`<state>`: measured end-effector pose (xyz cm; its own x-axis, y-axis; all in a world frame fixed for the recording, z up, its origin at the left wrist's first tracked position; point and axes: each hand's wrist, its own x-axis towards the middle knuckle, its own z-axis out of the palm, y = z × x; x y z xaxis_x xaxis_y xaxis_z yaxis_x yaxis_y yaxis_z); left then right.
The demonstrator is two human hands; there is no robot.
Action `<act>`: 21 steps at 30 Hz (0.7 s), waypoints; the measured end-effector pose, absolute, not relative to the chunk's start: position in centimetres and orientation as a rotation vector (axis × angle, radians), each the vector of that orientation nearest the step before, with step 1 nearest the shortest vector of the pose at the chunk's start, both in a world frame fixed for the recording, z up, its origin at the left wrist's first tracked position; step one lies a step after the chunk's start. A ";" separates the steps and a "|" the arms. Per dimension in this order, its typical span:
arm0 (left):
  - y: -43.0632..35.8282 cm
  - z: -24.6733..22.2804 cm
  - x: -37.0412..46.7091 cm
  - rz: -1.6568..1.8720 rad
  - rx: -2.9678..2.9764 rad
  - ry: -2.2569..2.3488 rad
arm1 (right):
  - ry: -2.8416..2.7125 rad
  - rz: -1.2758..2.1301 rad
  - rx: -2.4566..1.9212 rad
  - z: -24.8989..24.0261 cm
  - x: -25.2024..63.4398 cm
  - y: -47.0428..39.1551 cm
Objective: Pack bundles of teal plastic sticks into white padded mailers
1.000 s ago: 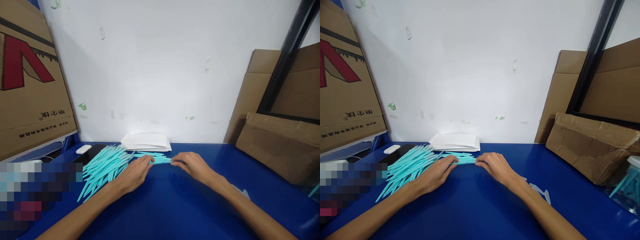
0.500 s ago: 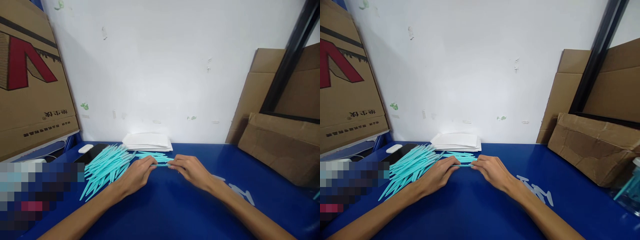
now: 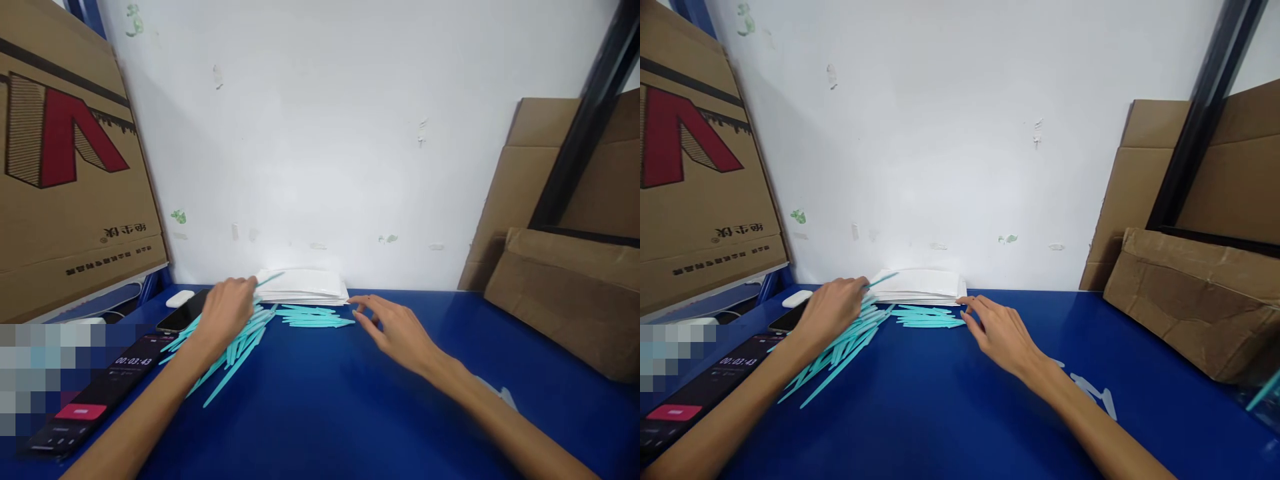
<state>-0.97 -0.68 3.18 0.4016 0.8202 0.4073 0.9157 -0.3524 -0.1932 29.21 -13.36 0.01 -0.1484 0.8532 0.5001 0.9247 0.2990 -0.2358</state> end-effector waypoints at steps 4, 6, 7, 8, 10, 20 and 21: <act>1.5 3.5 -4.9 -0.225 -2.147 -1.841 | -2.057 -0.158 -1.569 -0.1 28.9 -13.4; 2.3 3.3 -6.2 -0.190 -2.129 -1.920 | -2.069 -0.161 -1.566 -0.3 28.9 -13.4; 2.6 3.1 -6.7 -0.171 -2.130 -1.950 | -2.073 -0.163 -1.564 -0.3 28.9 -13.4; 2.9 3.0 -7.1 -0.152 -2.135 -1.974 | -2.076 -0.163 -1.562 -0.4 28.9 -13.4; 3.2 2.8 -7.4 -0.118 -2.149 -2.005 | -2.079 -0.168 -1.562 -0.5 29.1 -13.3; 3.4 2.3 -7.1 -0.111 -2.190 -1.990 | -2.098 -0.175 -1.588 -0.6 29.4 -13.1; 3.4 2.3 -7.0 -0.124 -2.185 -1.984 | -2.097 -0.178 -1.595 -0.5 29.5 -13.0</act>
<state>-7.05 3.38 2.33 0.1021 0.9771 0.1867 0.9928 -0.0882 -0.0816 29.49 -13.04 -0.50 -0.1921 0.8680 0.4579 0.9326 0.3067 -0.1901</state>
